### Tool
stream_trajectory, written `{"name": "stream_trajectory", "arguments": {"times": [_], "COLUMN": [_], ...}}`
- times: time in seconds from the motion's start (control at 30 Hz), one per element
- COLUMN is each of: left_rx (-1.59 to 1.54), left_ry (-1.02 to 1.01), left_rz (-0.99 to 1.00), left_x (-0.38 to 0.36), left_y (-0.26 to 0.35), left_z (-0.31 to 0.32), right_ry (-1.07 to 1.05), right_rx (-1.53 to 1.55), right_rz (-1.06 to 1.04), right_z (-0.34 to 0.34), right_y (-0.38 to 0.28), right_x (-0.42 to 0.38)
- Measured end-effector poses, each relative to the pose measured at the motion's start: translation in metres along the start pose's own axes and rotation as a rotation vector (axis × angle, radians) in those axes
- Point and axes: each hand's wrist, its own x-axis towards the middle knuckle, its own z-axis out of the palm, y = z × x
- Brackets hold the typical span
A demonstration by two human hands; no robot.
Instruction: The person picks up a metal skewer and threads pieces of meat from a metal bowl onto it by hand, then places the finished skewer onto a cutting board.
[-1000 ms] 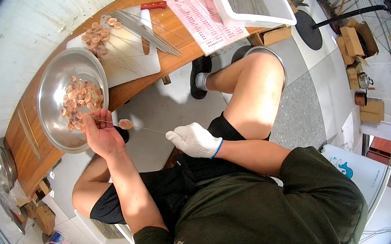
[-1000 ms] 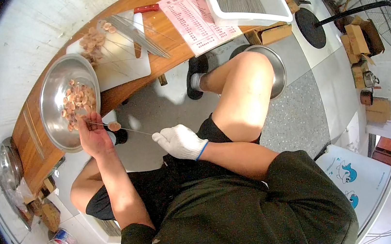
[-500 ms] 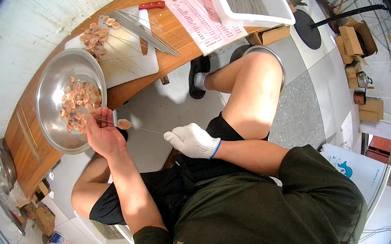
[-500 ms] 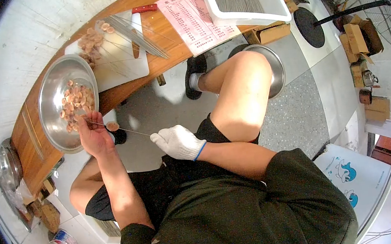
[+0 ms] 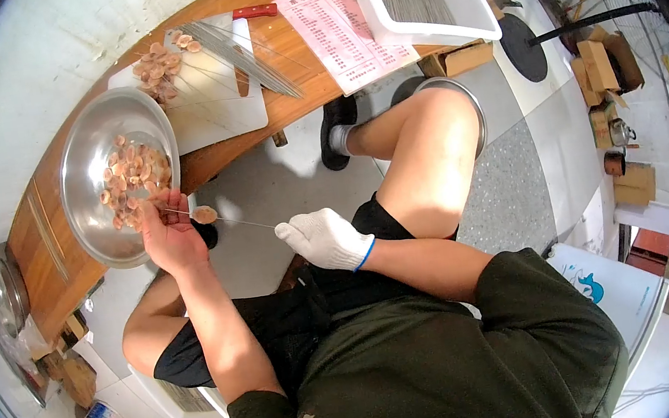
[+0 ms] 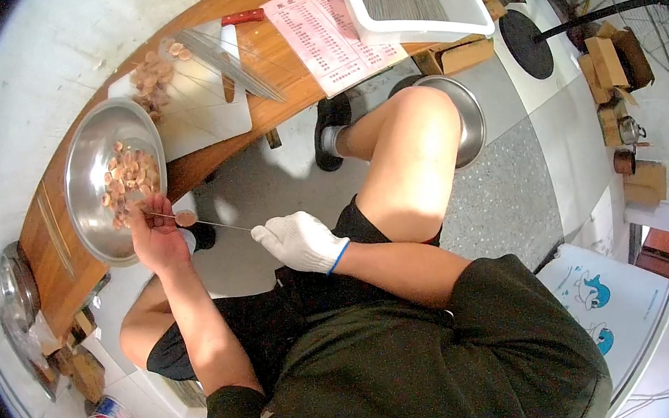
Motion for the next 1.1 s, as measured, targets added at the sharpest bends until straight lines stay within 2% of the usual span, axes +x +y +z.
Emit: {"name": "stream_trajectory", "arguments": {"times": [0.1,0.27,0.47,0.57,1.1], "left_rx": [-0.010,-0.006,-0.002,-0.025,0.027], "left_ry": [-0.013,-0.033,0.039,-0.014,-0.028], "left_rz": [-0.008,0.026,0.044,0.057,0.061], "left_x": [-0.005,-0.002,-0.011,-0.010,-0.015], "left_y": [0.008,0.005,0.000,-0.003,-0.010], "left_z": [0.005,0.003,0.013,0.010,0.009], "right_ry": [-0.010,0.013,0.048,0.038,0.041], "right_rx": [0.002,-0.014,-0.007,-0.008,-0.004], "right_rz": [0.048,-0.004,-0.014,-0.013,-0.007], "right_z": [-0.001,-0.004,0.002,0.004,0.003], "right_y": [-0.001,-0.002,0.002,0.003,-0.001], "right_x": [0.001,0.000,-0.004,-0.006,-0.007]}}
